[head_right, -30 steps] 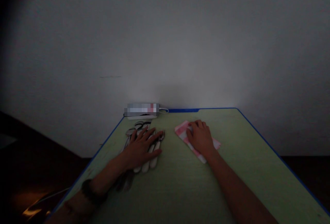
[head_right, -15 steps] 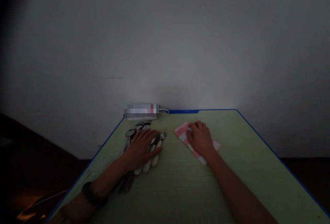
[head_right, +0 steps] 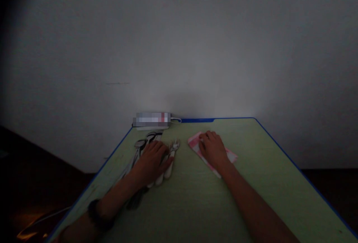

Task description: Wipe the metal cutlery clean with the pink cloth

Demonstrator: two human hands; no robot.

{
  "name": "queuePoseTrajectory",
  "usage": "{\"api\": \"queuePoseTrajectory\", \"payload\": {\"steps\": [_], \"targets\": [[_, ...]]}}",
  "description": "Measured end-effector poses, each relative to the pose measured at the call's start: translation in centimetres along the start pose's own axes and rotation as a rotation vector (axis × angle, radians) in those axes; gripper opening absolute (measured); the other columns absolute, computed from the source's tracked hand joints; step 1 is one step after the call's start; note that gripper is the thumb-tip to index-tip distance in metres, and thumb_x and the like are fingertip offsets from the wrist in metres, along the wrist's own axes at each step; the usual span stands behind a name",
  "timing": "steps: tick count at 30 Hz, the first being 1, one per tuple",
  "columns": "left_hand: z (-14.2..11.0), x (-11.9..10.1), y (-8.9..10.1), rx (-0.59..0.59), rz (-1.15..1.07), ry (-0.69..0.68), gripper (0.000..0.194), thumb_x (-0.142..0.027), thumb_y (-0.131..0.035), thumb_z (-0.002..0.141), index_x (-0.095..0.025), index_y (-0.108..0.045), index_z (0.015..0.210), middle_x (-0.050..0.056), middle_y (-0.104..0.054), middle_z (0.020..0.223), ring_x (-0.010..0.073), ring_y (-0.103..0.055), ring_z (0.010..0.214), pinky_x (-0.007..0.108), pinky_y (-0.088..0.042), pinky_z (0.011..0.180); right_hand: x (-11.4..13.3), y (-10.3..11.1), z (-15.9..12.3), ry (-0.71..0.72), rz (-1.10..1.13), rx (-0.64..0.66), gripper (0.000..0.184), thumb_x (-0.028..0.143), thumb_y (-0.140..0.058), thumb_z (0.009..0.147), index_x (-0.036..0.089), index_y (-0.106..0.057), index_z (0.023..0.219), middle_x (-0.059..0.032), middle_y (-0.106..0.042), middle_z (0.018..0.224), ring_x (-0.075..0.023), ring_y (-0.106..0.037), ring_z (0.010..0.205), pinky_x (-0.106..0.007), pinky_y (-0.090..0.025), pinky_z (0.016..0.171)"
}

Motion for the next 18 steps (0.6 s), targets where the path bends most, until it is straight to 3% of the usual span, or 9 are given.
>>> {"api": "queuePoseTrajectory", "payload": {"steps": [5,10,18], "targets": [[0.14,-0.08,0.42,0.069,-0.037,-0.049,0.027,-0.040,-0.038,0.086,-0.019,-0.054,0.080,0.005,-0.056,0.084,0.0220,-0.047,0.087,0.037,-0.036,0.080,-0.07,-0.35,0.04,0.020,0.078,0.062,0.022,0.027,-0.040,0.086,0.018,-0.058,0.095,-0.0065,-0.058,0.086,-0.0171,-0.049,0.084,-0.029,-0.036,0.077],[0.02,-0.07,0.58,0.119,-0.076,-0.099,0.041,-0.060,-0.050,0.072,-0.020,-0.055,0.077,0.005,-0.056,0.083,0.0237,-0.047,0.086,0.037,-0.036,0.077,-0.27,-0.43,-0.08,-0.006,0.111,0.057,0.021,0.028,-0.042,0.085,0.019,-0.058,0.096,-0.0053,-0.059,0.086,-0.0162,-0.049,0.084,-0.029,-0.035,0.078],[0.06,-0.10,0.12,0.128,-0.043,-0.078,0.022,-0.042,-0.052,0.075,-0.020,-0.055,0.077,0.005,-0.056,0.080,0.0239,-0.047,0.088,0.037,-0.035,0.078,-0.13,-0.20,0.03,-0.013,0.117,0.062,0.021,0.026,-0.042,0.084,0.018,-0.058,0.096,-0.0057,-0.060,0.087,-0.0161,-0.050,0.085,-0.029,-0.036,0.078]]}}
Point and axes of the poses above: each hand's wrist, its own z-axis towards the middle knuckle, its own y-axis out of the back of the hand, x = y × z, the point moved 1 cm from there along z, towards the middle knuckle
